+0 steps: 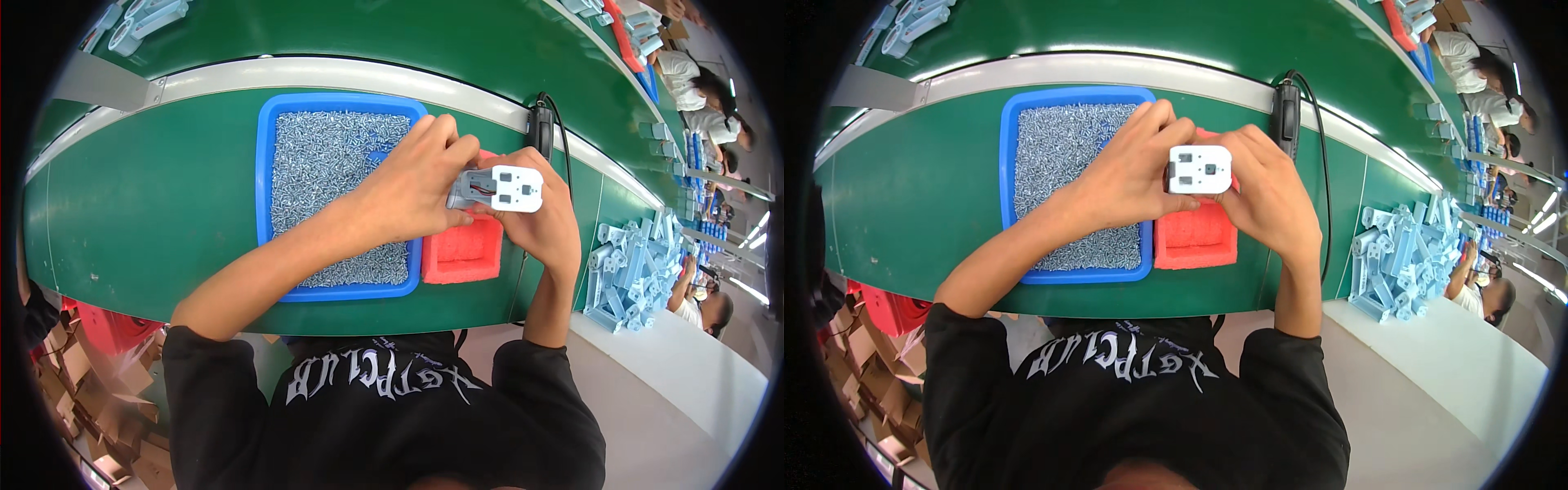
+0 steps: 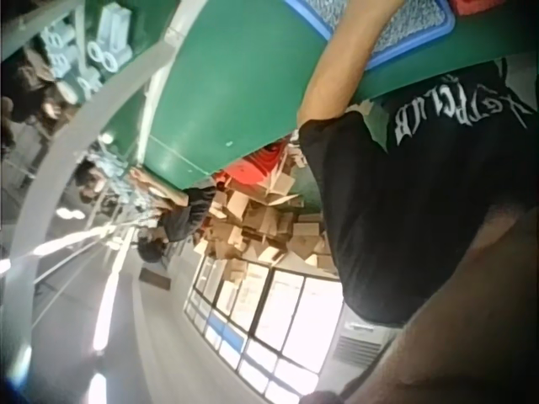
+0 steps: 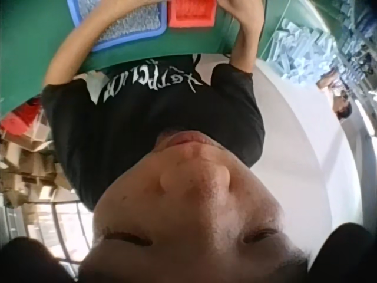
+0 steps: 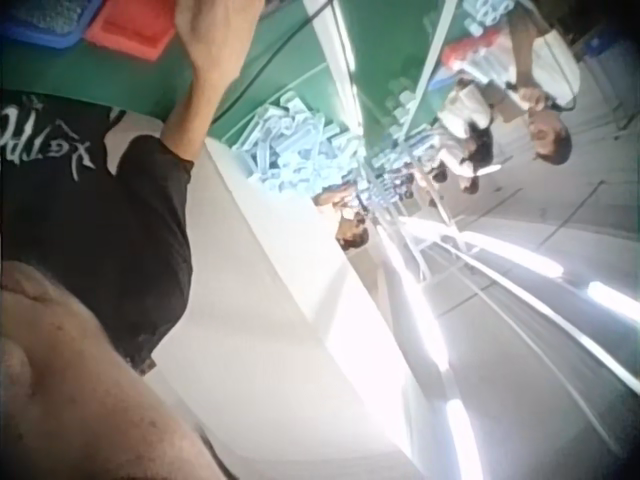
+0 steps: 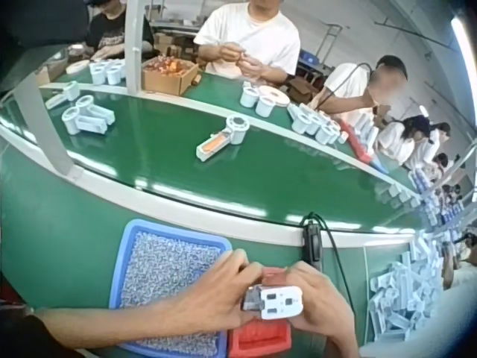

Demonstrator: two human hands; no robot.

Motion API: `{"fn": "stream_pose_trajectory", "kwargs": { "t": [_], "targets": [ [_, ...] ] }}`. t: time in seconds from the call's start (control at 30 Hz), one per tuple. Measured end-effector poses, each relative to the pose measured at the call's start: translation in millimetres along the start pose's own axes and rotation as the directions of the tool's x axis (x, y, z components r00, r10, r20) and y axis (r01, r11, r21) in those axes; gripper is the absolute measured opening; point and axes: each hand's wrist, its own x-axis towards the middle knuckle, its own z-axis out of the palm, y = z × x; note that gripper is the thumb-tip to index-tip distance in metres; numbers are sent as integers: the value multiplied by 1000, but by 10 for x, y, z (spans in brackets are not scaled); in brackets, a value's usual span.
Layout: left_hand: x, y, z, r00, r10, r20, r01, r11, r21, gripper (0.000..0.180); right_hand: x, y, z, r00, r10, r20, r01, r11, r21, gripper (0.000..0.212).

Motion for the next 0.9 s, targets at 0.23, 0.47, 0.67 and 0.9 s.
{"fn": "stream_pose_trajectory", "kwargs": {
  "t": [0.23,0.47,0.67,0.9],
  "targets": [
    [-29,-17,66,995,56,-79,-56,998,6,43,-59,63,35,998,71,-1,-70,992,104,33],
    [-10,-36,52,995,94,-44,-94,996,-1,46,-33,-52,-104,998,25,56,-21,997,-76,28],
    [-26,-56,57,995,91,-37,-91,996,-7,48,-29,-90,-96,994,50,92,-36,987,-156,26],
    [-3,-79,76,996,87,-25,-87,996,-26,47,-131,101,8,1000,13,-24,-13,1000,7,29]
  ]
}}
